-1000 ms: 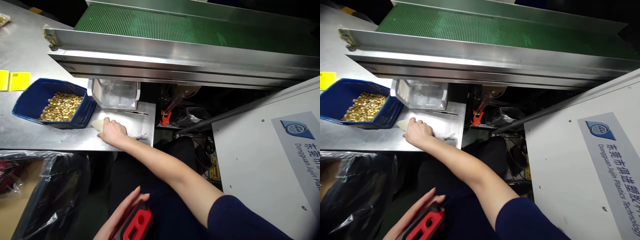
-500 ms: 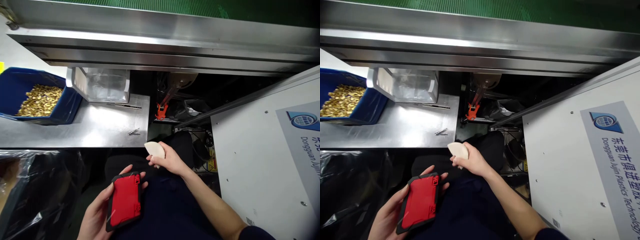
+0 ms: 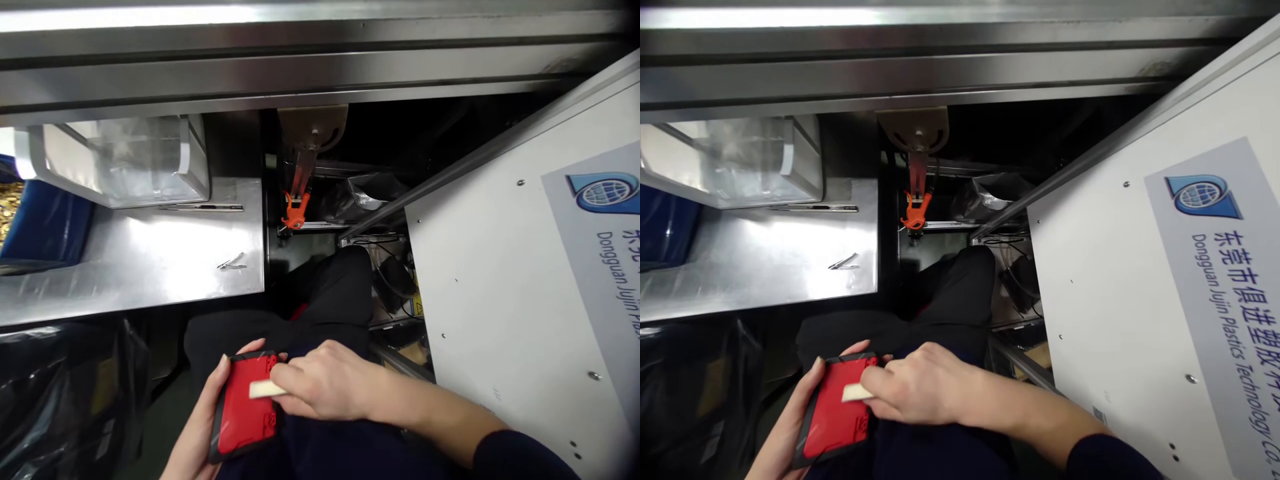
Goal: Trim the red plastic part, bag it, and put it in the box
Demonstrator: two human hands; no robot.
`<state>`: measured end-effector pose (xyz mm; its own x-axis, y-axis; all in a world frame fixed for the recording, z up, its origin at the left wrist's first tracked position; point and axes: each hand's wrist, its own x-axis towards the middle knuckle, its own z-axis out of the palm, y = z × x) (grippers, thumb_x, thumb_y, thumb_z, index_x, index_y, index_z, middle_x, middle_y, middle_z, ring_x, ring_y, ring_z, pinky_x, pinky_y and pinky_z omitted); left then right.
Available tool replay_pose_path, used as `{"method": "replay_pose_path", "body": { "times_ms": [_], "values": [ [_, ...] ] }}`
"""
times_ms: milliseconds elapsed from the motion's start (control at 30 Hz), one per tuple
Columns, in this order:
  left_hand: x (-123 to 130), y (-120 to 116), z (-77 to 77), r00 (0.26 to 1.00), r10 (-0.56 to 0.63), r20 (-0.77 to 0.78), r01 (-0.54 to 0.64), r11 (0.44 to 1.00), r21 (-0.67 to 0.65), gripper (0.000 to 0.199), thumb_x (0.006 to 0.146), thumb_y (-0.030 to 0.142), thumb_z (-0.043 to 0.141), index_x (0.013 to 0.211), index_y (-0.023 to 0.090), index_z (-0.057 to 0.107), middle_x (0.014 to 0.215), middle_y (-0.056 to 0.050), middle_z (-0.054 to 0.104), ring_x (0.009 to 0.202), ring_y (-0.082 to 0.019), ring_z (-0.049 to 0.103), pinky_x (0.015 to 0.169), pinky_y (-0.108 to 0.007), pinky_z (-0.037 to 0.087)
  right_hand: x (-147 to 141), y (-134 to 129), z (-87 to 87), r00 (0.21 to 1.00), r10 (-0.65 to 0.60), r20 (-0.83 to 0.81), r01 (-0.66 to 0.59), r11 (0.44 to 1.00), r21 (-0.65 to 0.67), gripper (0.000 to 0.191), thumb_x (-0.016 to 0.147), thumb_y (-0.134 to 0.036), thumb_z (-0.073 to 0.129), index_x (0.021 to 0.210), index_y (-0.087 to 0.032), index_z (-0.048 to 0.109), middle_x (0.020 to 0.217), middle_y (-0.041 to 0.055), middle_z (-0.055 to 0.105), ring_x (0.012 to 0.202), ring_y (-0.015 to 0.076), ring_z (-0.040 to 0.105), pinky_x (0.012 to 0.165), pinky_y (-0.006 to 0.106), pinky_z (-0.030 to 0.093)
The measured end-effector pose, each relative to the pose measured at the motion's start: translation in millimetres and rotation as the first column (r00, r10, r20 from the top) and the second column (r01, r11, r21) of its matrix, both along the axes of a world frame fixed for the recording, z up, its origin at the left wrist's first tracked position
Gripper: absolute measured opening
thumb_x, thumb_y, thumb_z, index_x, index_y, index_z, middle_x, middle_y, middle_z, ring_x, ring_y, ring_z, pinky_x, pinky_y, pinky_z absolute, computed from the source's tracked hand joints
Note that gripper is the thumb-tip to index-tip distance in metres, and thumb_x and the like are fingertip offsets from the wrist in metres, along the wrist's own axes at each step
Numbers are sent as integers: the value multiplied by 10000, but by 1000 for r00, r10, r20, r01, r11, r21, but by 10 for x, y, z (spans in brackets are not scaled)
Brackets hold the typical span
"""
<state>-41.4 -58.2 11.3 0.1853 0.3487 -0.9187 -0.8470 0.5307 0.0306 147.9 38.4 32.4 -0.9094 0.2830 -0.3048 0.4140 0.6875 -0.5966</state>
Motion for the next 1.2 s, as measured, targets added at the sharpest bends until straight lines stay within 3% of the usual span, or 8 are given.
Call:
{"method": "replay_pose_path", "body": {
  "times_ms": [167,333,500,633,733,933,1067,1200],
  "values": [
    [4,22,-38,996,-66,-54,66,998,-2,685,937,478,645,1535,189,476,1194,-167,788,1066,-359,764,855,-411,653,-28,88,11,996,83,-17,-84,995,-54,223,1051,-447,480,1095,-245,564,860,-32,747,644,137,687,455,316,226],
    [13,4,-59,982,-111,-152,107,994,-38,636,900,419,711,1470,176,567,1136,-152,808,917,-337,800,700,-359,671,-64,145,-26,1000,15,13,-14,999,-51,267,1066,-468,446,1113,-242,578,883,-21,758,659,144,695,474,299,264],
    [48,-35,-42,996,-43,-79,41,999,-28,659,904,422,706,1507,227,525,1218,-141,785,1061,-358,766,872,-421,654,-49,139,-21,992,125,-11,-125,985,-122,272,1067,-479,433,1185,-295,595,898,-34,753,679,138,697,471,293,233],
    [39,-62,-40,989,-96,-117,90,994,-55,662,885,401,736,1489,215,538,1155,-145,803,958,-343,792,765,-387,667,-53,163,-19,997,74,37,-68,988,-138,256,1066,-452,449,1204,-283,583,902,-38,752,659,133,685,495,281,266],
    [31,-64,-45,989,-101,-104,98,995,-34,643,901,425,712,1478,196,544,1172,-169,793,1008,-375,777,803,-438,662,-64,179,-16,990,134,31,-127,978,-164,238,1048,-439,474,1129,-259,608,863,-33,743,644,142,667,489,292,256],
    [27,-88,-59,990,-87,-109,82,995,-49,584,912,369,713,1447,178,574,1133,-172,800,922,-345,795,749,-420,668,-121,229,-40,992,107,60,-93,976,-198,287,1059,-457,468,1266,-303,597,929,-31,754,658,143,656,531,271,280],
    [25,-116,-93,997,-58,-60,57,998,-12,595,911,400,711,1452,195,571,1151,-171,793,964,-364,786,787,-441,664,-132,216,-37,981,192,12,-186,962,-200,289,1063,-458,451,1254,-306,606,924,-22,749,668,150,656,515,280,263],
    [14,-149,-163,995,-41,-92,36,998,-59,532,928,384,687,1412,175,615,1106,-182,799,825,-328,799,715,-426,668,-113,237,-18,990,125,67,-109,973,-204,290,1071,-455,442,1295,-324,573,956,-42,751,700,140,674,552,271,305]
  ]
}}
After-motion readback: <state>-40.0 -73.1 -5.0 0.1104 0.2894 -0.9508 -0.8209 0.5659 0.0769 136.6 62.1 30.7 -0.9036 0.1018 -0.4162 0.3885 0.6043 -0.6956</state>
